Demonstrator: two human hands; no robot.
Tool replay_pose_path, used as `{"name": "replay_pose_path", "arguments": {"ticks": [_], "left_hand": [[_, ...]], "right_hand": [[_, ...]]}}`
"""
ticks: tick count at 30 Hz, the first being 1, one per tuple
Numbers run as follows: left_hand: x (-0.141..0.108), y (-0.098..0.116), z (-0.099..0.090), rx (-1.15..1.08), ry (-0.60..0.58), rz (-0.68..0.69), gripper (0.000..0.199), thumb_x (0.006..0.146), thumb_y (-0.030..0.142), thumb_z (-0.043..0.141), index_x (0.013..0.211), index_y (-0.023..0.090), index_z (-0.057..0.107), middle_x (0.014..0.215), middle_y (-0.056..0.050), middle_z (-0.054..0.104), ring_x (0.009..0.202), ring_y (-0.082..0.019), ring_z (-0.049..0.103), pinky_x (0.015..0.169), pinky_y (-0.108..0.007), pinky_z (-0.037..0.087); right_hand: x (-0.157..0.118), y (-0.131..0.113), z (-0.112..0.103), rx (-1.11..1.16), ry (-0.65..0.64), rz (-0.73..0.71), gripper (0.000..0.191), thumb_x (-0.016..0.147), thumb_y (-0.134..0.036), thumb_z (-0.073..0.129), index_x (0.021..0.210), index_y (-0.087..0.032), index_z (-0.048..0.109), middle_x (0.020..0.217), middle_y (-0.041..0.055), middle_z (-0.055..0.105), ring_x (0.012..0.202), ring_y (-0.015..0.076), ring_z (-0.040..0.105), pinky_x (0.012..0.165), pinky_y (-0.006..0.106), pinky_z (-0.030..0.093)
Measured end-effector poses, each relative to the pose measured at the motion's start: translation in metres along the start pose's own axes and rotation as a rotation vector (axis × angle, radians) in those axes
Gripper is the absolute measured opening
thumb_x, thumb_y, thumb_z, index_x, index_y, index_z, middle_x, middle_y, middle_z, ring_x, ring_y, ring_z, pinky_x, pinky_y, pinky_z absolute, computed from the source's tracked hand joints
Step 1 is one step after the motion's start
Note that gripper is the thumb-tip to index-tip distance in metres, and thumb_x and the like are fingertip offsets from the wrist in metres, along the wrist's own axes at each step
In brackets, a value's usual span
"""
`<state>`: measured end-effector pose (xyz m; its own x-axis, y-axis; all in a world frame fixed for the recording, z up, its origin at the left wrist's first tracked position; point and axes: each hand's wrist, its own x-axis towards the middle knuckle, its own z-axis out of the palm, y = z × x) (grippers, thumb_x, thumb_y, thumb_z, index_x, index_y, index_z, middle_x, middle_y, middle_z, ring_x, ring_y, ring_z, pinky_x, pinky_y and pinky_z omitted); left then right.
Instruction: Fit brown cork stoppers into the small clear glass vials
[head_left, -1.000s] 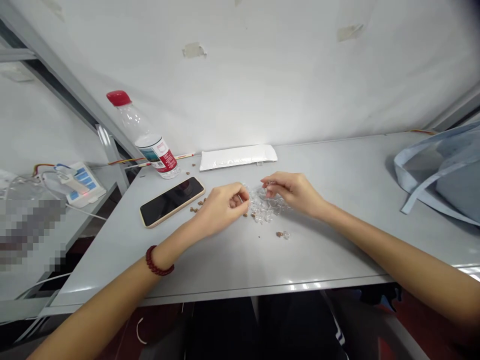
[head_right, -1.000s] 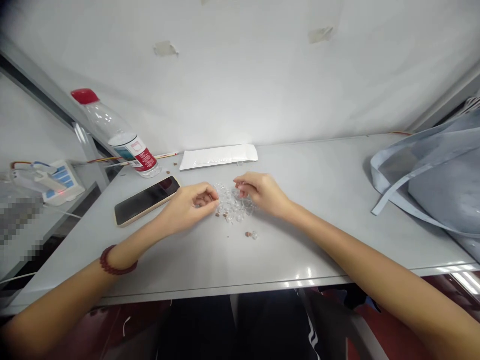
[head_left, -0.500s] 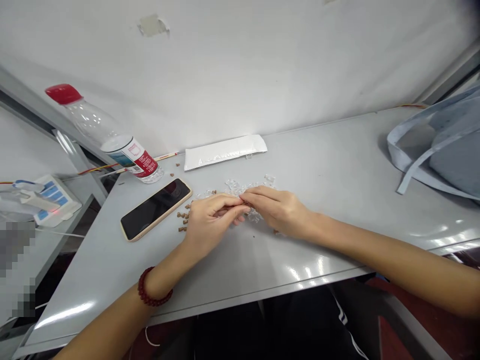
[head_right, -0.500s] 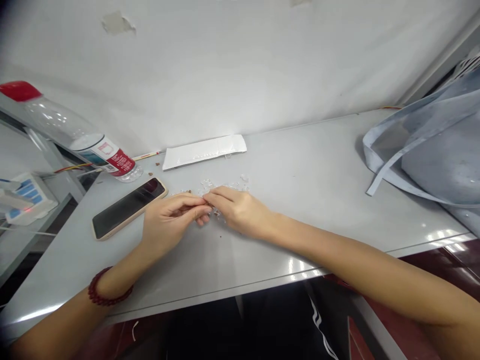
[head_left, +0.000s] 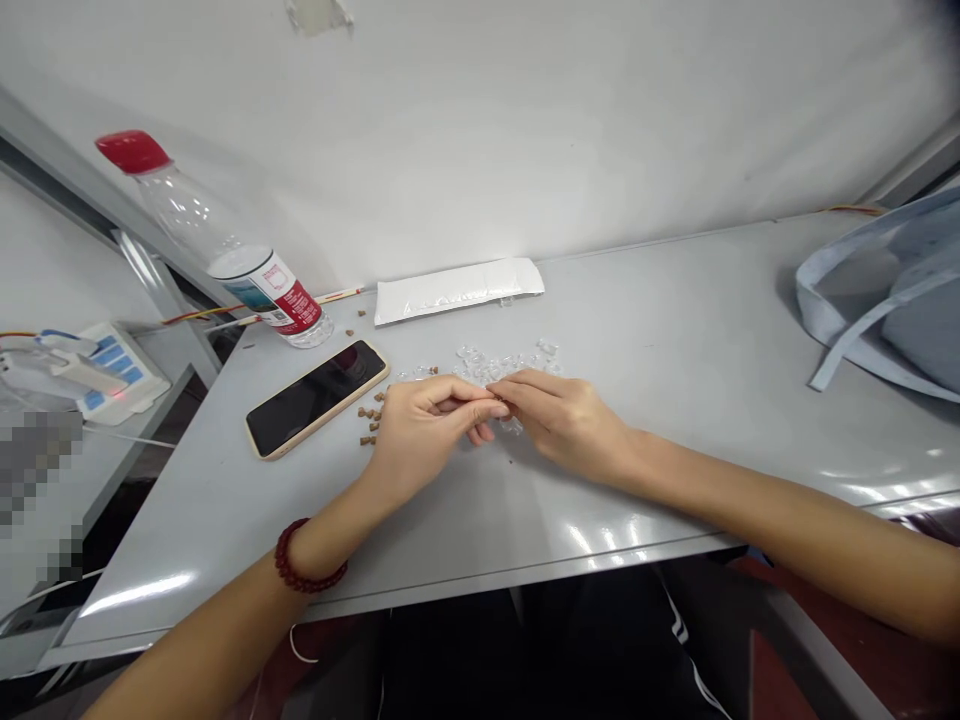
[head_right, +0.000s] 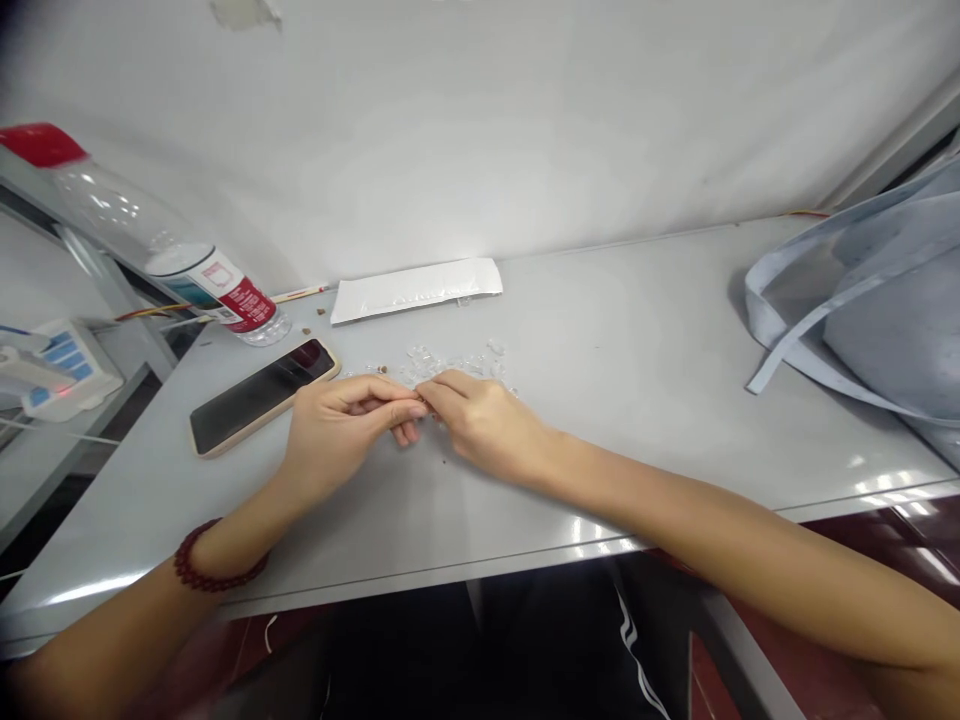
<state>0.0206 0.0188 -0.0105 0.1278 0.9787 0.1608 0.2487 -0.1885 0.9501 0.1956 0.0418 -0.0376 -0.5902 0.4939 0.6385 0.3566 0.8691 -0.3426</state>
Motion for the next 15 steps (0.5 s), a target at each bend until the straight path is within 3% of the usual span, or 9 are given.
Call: {"name": "replay_pose_path", "arguments": {"ticks": [8, 12, 15], "left_hand": [[0.0029, -0.007, 0.0007, -0.175, -0.034, -0.054, 0.008, 0.069, 0.02, 0.077, 0.066, 0.015, 0.071, 0.053, 0.001, 0.065, 0.047, -0.012, 0.06, 0.049, -0.024, 0.053], [0.0016, -0.0069, 0.003, -0.1, -0.004, -0.022, 0.008, 0.069, 0.017, 0.077, 0.068, 0.017, 0.069, 0.055, 0.003, 0.065, 0.048, -0.01, 0.058, 0.048, -0.022, 0.05], [-0.0025, -0.0043, 0.0065, 0.026, 0.029, 0.089, 0.009, 0.072, 0.019, 0.075, 0.068, 0.018, 0.067, 0.061, 0.002, 0.067, 0.051, -0.01, 0.058, 0.05, -0.022, 0.05]], "right_hand": [[0.0034, 0.0009, -0.0035, 0.045, -0.073, 0.028, 0.026, 0.088, -0.003, 0.039, 0.088, -0.014, 0.063, 0.079, 0.0058, 0.068, 0.072, 0.0139, 0.062, 0.064, 0.026, 0.052], [0.0028, 0.0005, -0.0039, 0.035, -0.036, 0.005, 0.026, 0.086, -0.003, 0.039, 0.086, -0.014, 0.062, 0.073, 0.0045, 0.066, 0.065, 0.0125, 0.059, 0.059, 0.024, 0.049], [0.0016, -0.0019, -0.0035, -0.018, -0.016, 0.011, 0.026, 0.084, -0.003, 0.038, 0.086, -0.014, 0.061, 0.071, 0.005, 0.064, 0.062, 0.0127, 0.057, 0.055, 0.024, 0.048]]}}
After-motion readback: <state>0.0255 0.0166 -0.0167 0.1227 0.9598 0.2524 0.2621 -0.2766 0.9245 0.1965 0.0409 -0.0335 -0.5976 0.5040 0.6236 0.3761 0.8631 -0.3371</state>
